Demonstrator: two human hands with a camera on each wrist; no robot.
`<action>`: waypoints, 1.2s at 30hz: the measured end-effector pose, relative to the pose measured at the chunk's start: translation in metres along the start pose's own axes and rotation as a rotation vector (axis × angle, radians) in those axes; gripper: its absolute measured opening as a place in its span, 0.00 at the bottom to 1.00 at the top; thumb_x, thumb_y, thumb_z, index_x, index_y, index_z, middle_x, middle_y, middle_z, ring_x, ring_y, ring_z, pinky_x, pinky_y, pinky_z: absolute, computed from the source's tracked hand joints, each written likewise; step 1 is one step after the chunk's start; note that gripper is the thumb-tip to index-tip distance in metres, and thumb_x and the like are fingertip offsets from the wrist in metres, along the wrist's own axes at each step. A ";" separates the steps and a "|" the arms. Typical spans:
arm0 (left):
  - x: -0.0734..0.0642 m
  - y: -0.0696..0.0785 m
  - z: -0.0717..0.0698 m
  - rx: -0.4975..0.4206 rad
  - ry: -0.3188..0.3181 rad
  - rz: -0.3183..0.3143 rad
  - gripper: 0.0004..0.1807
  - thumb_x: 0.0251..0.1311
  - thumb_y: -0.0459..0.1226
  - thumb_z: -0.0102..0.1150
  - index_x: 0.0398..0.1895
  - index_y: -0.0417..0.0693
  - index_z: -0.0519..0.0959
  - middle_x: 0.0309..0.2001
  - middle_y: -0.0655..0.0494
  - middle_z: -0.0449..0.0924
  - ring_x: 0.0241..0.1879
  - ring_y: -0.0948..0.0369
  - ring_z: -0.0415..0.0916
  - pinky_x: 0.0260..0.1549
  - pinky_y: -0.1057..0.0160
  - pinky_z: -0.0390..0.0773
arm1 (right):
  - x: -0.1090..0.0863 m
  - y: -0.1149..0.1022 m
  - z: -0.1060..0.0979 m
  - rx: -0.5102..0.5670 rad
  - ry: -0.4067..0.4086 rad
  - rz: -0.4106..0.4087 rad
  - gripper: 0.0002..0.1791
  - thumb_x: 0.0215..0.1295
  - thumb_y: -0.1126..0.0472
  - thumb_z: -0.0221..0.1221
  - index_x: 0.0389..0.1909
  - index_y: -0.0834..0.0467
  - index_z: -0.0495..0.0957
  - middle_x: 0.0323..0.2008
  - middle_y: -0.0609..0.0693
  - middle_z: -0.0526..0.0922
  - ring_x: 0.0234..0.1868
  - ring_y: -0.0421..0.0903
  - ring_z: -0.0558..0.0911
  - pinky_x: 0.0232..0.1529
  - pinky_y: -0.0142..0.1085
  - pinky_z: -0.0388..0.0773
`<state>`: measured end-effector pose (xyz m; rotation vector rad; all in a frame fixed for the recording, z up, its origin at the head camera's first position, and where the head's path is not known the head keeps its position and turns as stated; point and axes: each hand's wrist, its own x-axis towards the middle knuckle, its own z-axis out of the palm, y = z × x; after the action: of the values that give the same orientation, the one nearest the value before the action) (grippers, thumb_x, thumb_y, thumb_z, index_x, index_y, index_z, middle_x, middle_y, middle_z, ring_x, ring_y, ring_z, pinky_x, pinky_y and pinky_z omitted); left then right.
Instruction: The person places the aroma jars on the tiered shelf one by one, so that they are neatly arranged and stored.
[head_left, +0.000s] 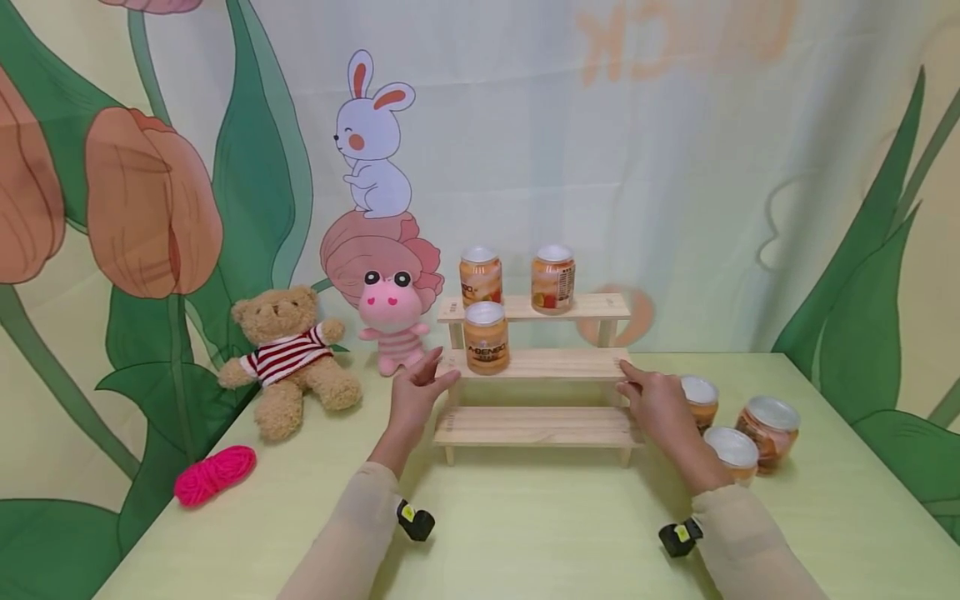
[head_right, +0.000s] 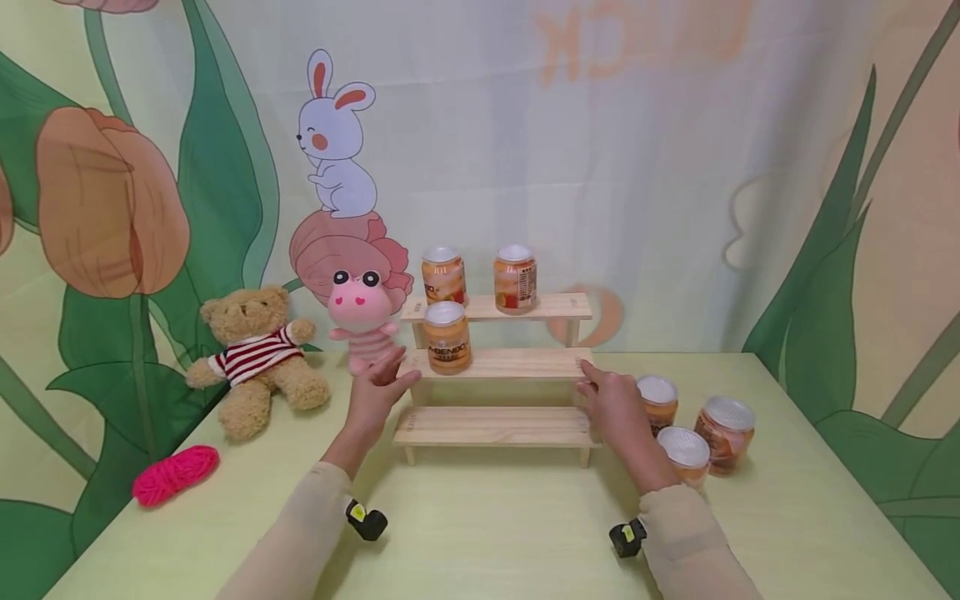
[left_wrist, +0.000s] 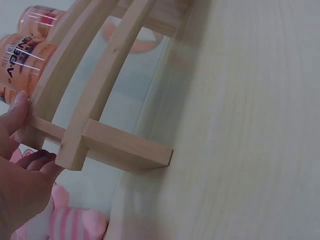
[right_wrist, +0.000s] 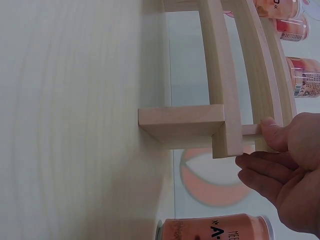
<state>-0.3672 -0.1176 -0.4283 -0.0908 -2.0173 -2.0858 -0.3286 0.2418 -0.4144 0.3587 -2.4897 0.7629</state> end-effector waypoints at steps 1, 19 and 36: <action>0.001 -0.004 0.001 0.001 0.004 -0.003 0.30 0.58 0.33 0.72 0.66 0.44 0.76 0.63 0.43 0.76 0.56 0.60 0.77 0.52 0.65 0.77 | 0.000 0.000 0.000 0.000 0.001 0.001 0.23 0.67 0.67 0.63 0.62 0.69 0.75 0.41 0.66 0.86 0.16 0.43 0.68 0.19 0.34 0.65; -0.008 -0.010 0.007 0.041 -0.006 0.067 0.17 0.63 0.34 0.67 0.55 0.43 0.84 0.34 0.46 0.85 0.22 0.65 0.68 0.17 0.72 0.63 | -0.001 -0.002 0.000 -0.010 0.002 0.006 0.24 0.67 0.67 0.64 0.62 0.69 0.75 0.42 0.67 0.85 0.20 0.48 0.73 0.20 0.36 0.67; -0.005 -0.011 0.005 0.046 -0.001 0.034 0.17 0.60 0.34 0.70 0.54 0.45 0.85 0.29 0.57 0.84 0.21 0.66 0.69 0.19 0.72 0.68 | -0.001 -0.010 -0.097 0.107 -0.157 0.164 0.28 0.74 0.55 0.59 0.67 0.69 0.70 0.59 0.67 0.77 0.52 0.63 0.81 0.35 0.44 0.82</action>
<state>-0.3657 -0.1116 -0.4398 -0.1168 -2.0487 -2.0183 -0.2864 0.2903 -0.3412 0.2635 -2.6564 0.9702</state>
